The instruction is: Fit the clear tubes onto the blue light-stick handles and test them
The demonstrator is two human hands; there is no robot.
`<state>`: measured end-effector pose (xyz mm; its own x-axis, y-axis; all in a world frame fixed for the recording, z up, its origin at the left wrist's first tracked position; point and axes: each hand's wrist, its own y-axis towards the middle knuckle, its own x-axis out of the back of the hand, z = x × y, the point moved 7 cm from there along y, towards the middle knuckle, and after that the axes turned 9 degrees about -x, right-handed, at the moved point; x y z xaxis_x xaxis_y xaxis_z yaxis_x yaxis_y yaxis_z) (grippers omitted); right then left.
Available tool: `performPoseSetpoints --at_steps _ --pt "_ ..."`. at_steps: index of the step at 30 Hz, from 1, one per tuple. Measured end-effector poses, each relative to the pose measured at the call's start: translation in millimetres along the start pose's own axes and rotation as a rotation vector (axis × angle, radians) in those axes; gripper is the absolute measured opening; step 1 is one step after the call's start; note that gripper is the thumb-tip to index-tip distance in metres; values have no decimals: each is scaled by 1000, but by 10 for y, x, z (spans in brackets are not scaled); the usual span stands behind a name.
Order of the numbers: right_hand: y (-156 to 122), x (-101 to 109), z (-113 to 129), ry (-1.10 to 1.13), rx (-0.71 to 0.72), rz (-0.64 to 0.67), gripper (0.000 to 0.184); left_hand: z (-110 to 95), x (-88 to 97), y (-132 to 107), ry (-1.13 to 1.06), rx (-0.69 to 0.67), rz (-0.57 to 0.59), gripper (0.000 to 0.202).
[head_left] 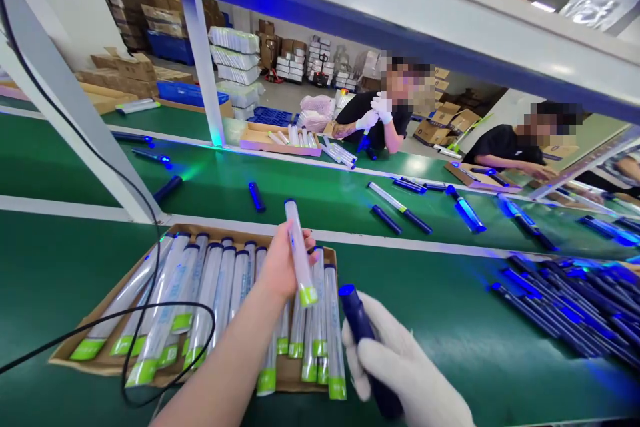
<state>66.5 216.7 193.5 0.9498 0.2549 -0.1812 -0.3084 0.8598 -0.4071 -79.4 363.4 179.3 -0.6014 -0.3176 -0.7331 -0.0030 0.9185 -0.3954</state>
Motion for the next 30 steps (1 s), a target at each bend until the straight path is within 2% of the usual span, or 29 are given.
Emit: performPoseSetpoints --at_steps 2,4,6,8,11,14,18,21,25,27,30 --pt "-163 -109 -168 35 -106 -46 70 62 -139 -34 -60 22 7 19" --pt "-272 -137 -325 94 -235 -158 78 115 -228 -78 -76 42 20 17" --pt "-331 -129 -374 78 -271 -268 80 154 -268 -123 -78 44 26 15" --pt "-330 -128 -332 -35 -240 -316 74 179 -280 -164 -86 25 34 12" --pt "-261 -143 -292 -175 -205 -303 61 205 -267 -229 -132 20 51 11" --pt "-202 -135 -359 -229 -162 -291 61 188 -253 -283 -243 23 107 17" --pt "-203 -70 -534 -288 -122 -349 68 194 -244 -316 -350 81 231 32" --pt "-226 -68 -545 -382 -39 -401 70 160 -170 -283 -389 -4 205 38" --pt "-273 -117 -427 -472 91 -489 63 80 -72 -261 -254 -155 154 28" --pt "-282 -140 -384 -494 123 -498 59 69 -60 -262 -215 -145 168 28" --pt "-256 -168 -382 -478 109 -433 51 55 -45 -262 -242 -109 180 33"
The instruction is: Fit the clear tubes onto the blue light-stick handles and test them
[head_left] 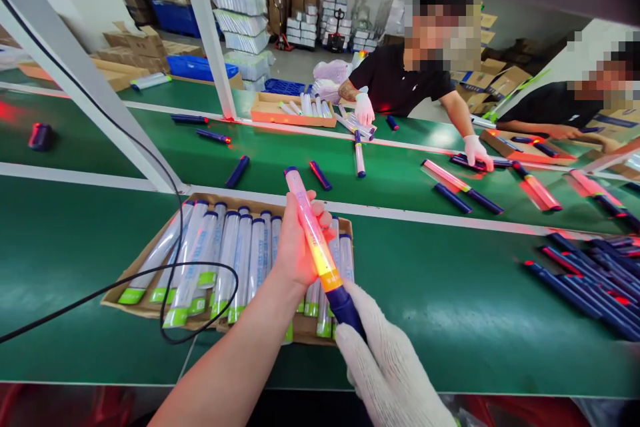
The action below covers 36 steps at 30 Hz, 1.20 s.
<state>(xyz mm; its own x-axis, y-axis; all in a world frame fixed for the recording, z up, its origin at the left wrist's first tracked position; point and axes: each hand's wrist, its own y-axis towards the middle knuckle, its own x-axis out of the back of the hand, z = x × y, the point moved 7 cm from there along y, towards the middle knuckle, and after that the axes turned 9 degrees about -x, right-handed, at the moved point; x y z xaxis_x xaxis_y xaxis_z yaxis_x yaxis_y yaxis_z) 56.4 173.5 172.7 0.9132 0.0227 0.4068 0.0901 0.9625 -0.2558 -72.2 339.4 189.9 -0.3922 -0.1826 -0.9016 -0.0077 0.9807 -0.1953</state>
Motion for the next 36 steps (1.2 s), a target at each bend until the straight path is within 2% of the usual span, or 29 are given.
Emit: performPoseSetpoints --at_steps 3,6,9,12,16,18,22,24,31,36 --pt "23 -29 1 48 -46 50 51 -7 -9 -7 -86 32 2 44" --pt "30 -110 -35 50 -220 149 56 -54 -46 -13 -139 -3 39 58" --pt "8 -174 -61 59 -395 232 64 -119 -35 -13 -65 -56 25 53" --pt "3 -199 -15 101 -424 230 71 -166 -9 -19 -12 -41 -6 42" --pt "-28 -317 65 280 -432 274 74 -176 -20 -56 -175 76 -7 46" --pt "-44 -369 79 345 -442 288 78 -235 -30 -58 -211 37 3 49" --pt "-87 -435 9 540 -517 320 80 -359 -48 -41 -150 -85 28 49" --pt "-92 -423 -23 583 -507 308 76 -365 -71 -27 -159 -73 60 49" --pt "-70 -320 -64 465 -335 329 74 -242 -173 -52 -250 39 203 59" --pt "-85 -206 -78 448 -278 311 65 -156 -133 -102 -253 79 153 53"
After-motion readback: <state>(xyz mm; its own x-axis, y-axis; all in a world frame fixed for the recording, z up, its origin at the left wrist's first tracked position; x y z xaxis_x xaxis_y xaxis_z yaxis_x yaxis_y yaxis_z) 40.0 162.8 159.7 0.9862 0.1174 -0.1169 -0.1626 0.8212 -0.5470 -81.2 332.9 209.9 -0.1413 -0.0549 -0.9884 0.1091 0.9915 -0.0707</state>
